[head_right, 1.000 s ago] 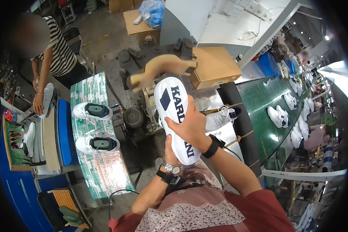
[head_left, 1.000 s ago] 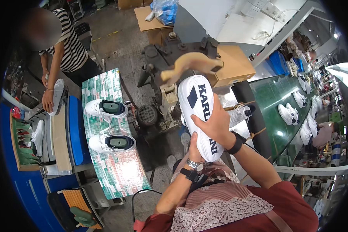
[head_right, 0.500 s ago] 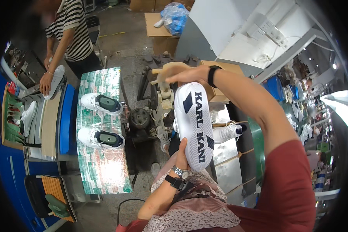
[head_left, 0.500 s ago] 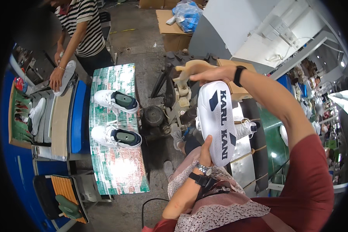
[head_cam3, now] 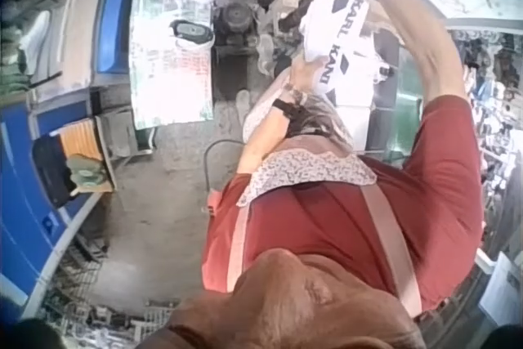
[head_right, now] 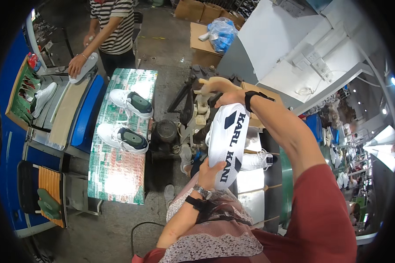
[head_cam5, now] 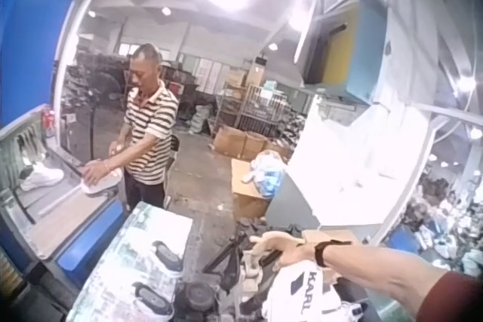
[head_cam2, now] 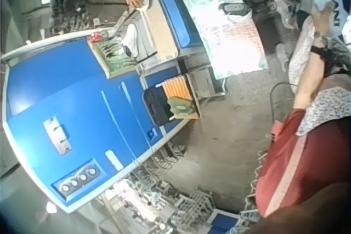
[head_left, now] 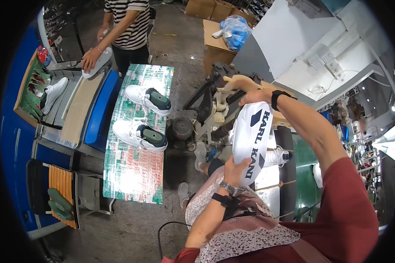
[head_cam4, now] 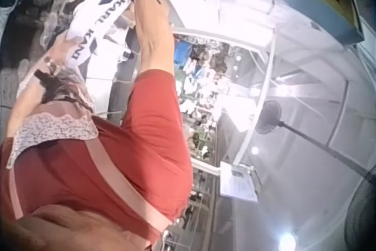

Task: Assemble shoe components by inserting shoe lasts and placing them on a conveyor belt in a factory setting.

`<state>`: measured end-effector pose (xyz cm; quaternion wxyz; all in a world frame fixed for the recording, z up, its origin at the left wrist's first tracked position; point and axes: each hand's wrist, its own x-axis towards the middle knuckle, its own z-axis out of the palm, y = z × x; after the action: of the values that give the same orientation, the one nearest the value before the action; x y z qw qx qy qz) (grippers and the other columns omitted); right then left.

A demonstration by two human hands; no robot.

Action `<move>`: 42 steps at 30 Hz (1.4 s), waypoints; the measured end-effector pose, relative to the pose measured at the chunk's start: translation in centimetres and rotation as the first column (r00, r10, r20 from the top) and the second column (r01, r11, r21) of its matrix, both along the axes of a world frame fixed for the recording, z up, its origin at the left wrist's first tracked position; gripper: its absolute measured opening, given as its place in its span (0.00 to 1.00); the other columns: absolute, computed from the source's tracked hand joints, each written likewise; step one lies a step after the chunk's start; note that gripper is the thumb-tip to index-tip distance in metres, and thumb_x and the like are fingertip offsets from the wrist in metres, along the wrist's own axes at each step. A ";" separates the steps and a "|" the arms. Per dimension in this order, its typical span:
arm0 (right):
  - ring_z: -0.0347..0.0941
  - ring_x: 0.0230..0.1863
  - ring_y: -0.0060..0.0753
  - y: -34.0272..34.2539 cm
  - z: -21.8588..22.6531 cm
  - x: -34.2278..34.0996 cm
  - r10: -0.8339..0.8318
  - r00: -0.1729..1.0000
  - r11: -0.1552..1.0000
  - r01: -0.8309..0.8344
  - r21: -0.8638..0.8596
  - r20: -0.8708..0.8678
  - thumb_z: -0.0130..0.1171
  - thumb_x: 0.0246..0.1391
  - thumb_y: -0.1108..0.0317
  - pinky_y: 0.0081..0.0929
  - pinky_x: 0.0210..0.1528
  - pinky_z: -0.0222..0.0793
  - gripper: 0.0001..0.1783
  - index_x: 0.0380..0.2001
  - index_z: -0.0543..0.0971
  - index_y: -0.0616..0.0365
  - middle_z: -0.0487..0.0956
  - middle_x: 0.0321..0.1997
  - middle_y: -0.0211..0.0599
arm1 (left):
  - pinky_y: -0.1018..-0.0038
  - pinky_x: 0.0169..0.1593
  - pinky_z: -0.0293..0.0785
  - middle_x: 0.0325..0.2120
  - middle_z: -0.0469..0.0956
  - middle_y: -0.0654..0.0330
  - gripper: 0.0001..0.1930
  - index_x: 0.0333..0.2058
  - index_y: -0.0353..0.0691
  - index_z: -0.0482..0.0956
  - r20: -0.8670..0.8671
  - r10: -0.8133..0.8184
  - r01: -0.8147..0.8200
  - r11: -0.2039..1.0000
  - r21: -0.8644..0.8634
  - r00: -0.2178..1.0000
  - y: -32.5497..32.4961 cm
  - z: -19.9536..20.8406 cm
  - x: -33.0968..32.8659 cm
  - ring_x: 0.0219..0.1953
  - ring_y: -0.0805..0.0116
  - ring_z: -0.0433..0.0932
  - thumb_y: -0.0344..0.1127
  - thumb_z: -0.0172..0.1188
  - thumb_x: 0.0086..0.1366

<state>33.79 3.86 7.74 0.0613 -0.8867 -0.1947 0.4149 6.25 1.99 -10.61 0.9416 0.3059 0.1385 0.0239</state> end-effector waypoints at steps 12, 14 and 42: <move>0.83 0.47 0.30 -12.3 -8.5 -14.3 -0.286 0.666 0.387 0.738 0.553 -0.689 0.66 0.63 0.50 0.30 0.51 0.80 0.26 0.53 0.81 0.61 0.86 0.50 0.37 | 0.57 0.48 0.82 0.42 0.84 0.41 0.43 0.59 0.35 0.72 0.085 -0.174 -0.038 0.260 0.965 0.981 9.3 -1.1 -13.5 0.45 0.42 0.85 0.50 0.78 0.48; 0.83 0.49 0.32 -10.0 -11.1 -15.4 -0.158 0.476 0.118 0.879 0.462 -0.865 0.69 0.61 0.53 0.34 0.55 0.79 0.25 0.53 0.80 0.59 0.85 0.51 0.38 | 0.56 0.47 0.82 0.41 0.84 0.40 0.43 0.59 0.35 0.72 0.002 -0.158 0.023 0.155 0.988 0.987 10.7 -0.7 -16.1 0.44 0.41 0.85 0.51 0.78 0.48; 0.67 0.66 0.40 -42.9 -21.3 -59.8 -0.804 -0.327 -0.591 0.350 0.727 -0.496 0.76 0.43 0.73 0.38 0.68 0.64 0.65 0.77 0.44 0.55 0.68 0.65 0.46 | 0.44 0.44 0.78 0.41 0.84 0.42 0.45 0.63 0.41 0.65 -0.034 -0.280 -0.147 -0.597 0.788 0.959 -10.3 1.0 8.7 0.41 0.34 0.82 0.51 0.74 0.50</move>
<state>-26.01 -39.01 -13.54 0.6879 -0.5603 0.4130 -0.2055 14.93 -8.32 -9.59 0.1532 0.9785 -0.0978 0.0977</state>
